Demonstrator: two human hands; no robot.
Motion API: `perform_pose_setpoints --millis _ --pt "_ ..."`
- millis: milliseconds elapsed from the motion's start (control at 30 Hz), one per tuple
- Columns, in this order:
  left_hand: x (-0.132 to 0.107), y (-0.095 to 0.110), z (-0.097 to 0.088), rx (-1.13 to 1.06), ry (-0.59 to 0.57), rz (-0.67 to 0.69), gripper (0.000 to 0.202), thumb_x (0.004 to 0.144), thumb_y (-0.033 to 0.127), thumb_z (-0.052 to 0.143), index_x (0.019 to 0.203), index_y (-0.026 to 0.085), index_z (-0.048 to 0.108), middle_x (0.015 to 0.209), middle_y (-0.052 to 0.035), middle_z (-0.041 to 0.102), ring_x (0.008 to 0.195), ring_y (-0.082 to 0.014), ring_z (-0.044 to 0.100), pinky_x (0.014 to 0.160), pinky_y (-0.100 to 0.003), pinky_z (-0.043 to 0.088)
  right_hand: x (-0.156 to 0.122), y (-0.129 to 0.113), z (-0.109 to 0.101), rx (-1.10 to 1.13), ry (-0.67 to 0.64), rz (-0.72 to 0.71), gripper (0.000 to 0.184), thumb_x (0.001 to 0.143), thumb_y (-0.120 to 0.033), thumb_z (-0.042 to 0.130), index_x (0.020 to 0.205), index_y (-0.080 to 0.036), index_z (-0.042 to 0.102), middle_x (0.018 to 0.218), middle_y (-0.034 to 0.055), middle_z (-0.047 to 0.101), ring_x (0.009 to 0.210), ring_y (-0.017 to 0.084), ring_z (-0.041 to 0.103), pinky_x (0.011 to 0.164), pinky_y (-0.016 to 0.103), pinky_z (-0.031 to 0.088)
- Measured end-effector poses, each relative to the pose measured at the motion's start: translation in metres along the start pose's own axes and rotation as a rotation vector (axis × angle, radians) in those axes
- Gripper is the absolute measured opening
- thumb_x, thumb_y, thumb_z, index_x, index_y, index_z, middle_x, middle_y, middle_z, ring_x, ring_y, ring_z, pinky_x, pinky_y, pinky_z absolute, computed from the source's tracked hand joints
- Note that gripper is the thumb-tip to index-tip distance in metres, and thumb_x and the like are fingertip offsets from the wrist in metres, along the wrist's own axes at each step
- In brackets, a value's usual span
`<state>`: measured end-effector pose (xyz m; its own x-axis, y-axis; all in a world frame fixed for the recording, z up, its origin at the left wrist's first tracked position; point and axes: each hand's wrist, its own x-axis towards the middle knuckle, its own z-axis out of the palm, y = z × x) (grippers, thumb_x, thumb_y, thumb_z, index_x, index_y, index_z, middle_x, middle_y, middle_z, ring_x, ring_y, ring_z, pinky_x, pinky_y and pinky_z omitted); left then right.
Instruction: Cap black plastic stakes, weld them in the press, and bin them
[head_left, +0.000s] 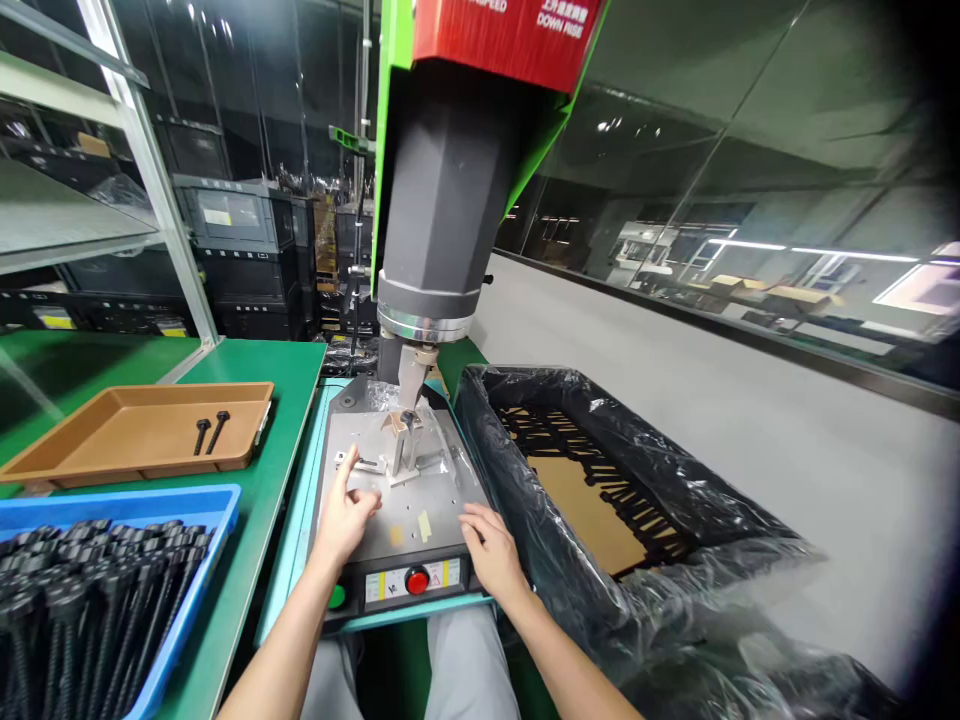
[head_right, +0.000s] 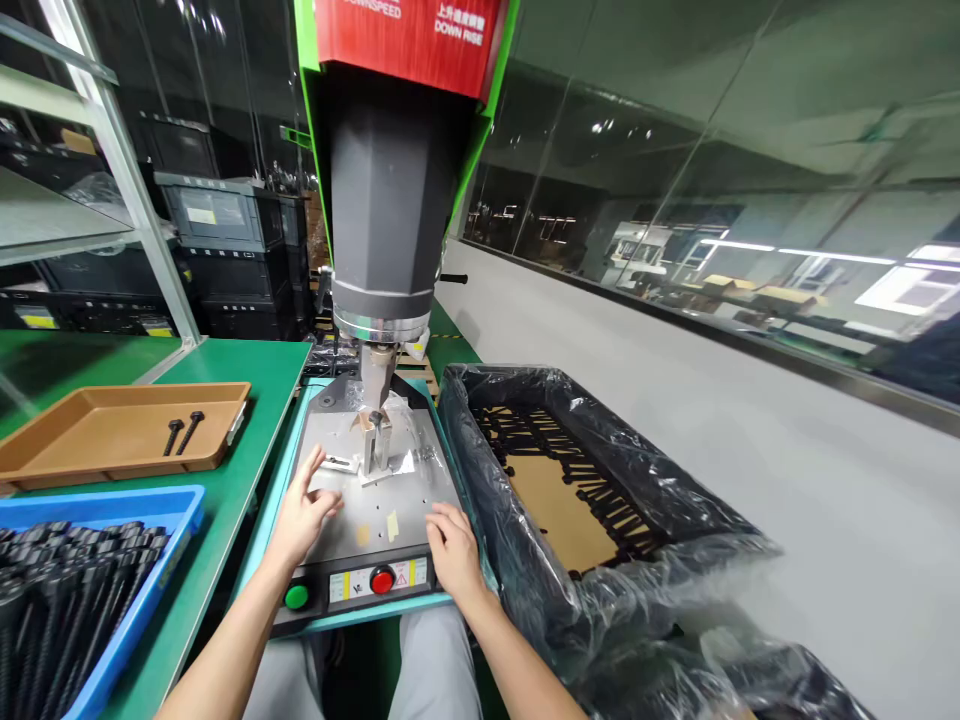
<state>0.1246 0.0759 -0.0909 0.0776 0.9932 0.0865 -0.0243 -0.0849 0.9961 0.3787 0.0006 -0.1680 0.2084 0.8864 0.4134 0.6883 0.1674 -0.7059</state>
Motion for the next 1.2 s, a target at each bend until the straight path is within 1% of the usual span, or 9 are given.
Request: perform_pose_setpoints --millis 67,133,233,333,433,600,733,900,1200 --pt "-0.022 -0.017 -0.015 0.101 0.170 0.002 0.073 0.073 0.032 0.062 0.141 0.018 0.039 0.110 -0.0129 0.065 0.075 -0.0171 0.065 0.068 -0.031 0.053 -0.020 0.013 -0.011 -0.088 0.083 0.037 0.026 0.087 -0.031 0.049 0.100 -0.021 0.071 0.117 0.0113 0.061 0.112 0.028 0.053 0.100 0.047 0.041" --pt "-0.042 -0.038 -0.030 0.222 0.359 0.015 0.063 0.074 0.039 0.061 0.133 0.017 0.049 0.115 -0.0134 0.062 0.095 -0.0235 0.064 0.079 -0.035 0.053 -0.037 0.029 -0.016 -0.160 0.134 0.097 0.032 0.086 -0.035 0.051 0.109 -0.020 0.067 0.123 0.0128 0.056 0.117 0.030 0.050 0.101 0.049 0.040" --pt "-0.064 -0.072 -0.045 0.478 0.493 -0.010 0.060 0.075 0.045 0.060 0.129 0.018 0.052 0.130 -0.0144 0.053 0.114 -0.0303 0.056 0.096 -0.045 0.046 -0.056 0.054 -0.012 -0.184 0.133 0.168 0.050 0.084 -0.040 0.053 0.129 -0.018 0.054 0.133 0.0144 0.048 0.125 0.031 0.045 0.105 0.049 0.038" --pt "-0.075 -0.099 -0.051 0.610 0.414 -0.056 0.067 0.075 0.049 0.059 0.131 0.013 0.050 0.131 -0.0175 0.052 0.123 -0.0348 0.049 0.105 -0.051 0.038 -0.067 0.069 -0.002 -0.151 0.097 0.196 0.059 0.087 -0.042 0.049 0.140 -0.018 0.040 0.137 0.0145 0.043 0.128 0.029 0.044 0.107 0.046 0.038" --pt "-0.080 -0.118 -0.055 0.578 0.314 -0.036 0.071 0.076 0.051 0.059 0.134 0.013 0.047 0.134 -0.0174 0.050 0.125 -0.0332 0.048 0.107 -0.050 0.037 -0.070 0.077 0.006 -0.134 0.109 0.212 0.060 0.089 -0.042 0.046 0.142 -0.018 0.036 0.137 0.0145 0.044 0.128 0.029 0.044 0.106 0.045 0.039" --pt "-0.086 -0.134 -0.070 0.531 0.234 0.058 0.065 0.079 0.048 0.060 0.137 0.021 0.046 0.142 -0.0109 0.046 0.132 -0.0277 0.042 0.114 -0.045 0.030 -0.072 0.081 0.006 -0.093 0.115 0.253 0.063 0.087 -0.043 0.049 0.144 -0.019 0.035 0.138 0.0129 0.045 0.128 0.029 0.044 0.105 0.044 0.039" --pt "-0.090 -0.141 -0.080 0.508 0.152 0.062 0.064 0.081 0.045 0.060 0.139 0.025 0.043 0.147 -0.0073 0.041 0.137 -0.0261 0.036 0.116 -0.045 0.026 -0.072 0.081 0.004 -0.046 0.110 0.272 0.062 0.085 -0.041 0.051 0.143 -0.021 0.037 0.137 0.0112 0.047 0.128 0.028 0.045 0.106 0.043 0.039" --pt "-0.093 -0.148 -0.080 0.521 0.175 0.076 0.063 0.083 0.044 0.059 0.141 0.026 0.041 0.149 -0.0069 0.039 0.137 -0.0258 0.035 0.116 -0.046 0.024 -0.070 0.079 0.004 -0.052 0.123 0.305 0.062 0.083 -0.041 0.052 0.140 -0.019 0.041 0.136 0.0124 0.048 0.127 0.029 0.045 0.105 0.043 0.038" --pt "-0.094 -0.149 -0.074 0.507 0.225 0.112 0.063 0.082 0.043 0.059 0.140 0.026 0.043 0.147 -0.0060 0.042 0.136 -0.0262 0.037 0.116 -0.045 0.025 -0.074 0.077 0.001 -0.060 0.060 0.320 0.068 0.086 -0.049 0.049 0.145 -0.019 0.034 0.141 0.0132 0.042 0.132 0.029 0.041 0.107 0.043 0.036"
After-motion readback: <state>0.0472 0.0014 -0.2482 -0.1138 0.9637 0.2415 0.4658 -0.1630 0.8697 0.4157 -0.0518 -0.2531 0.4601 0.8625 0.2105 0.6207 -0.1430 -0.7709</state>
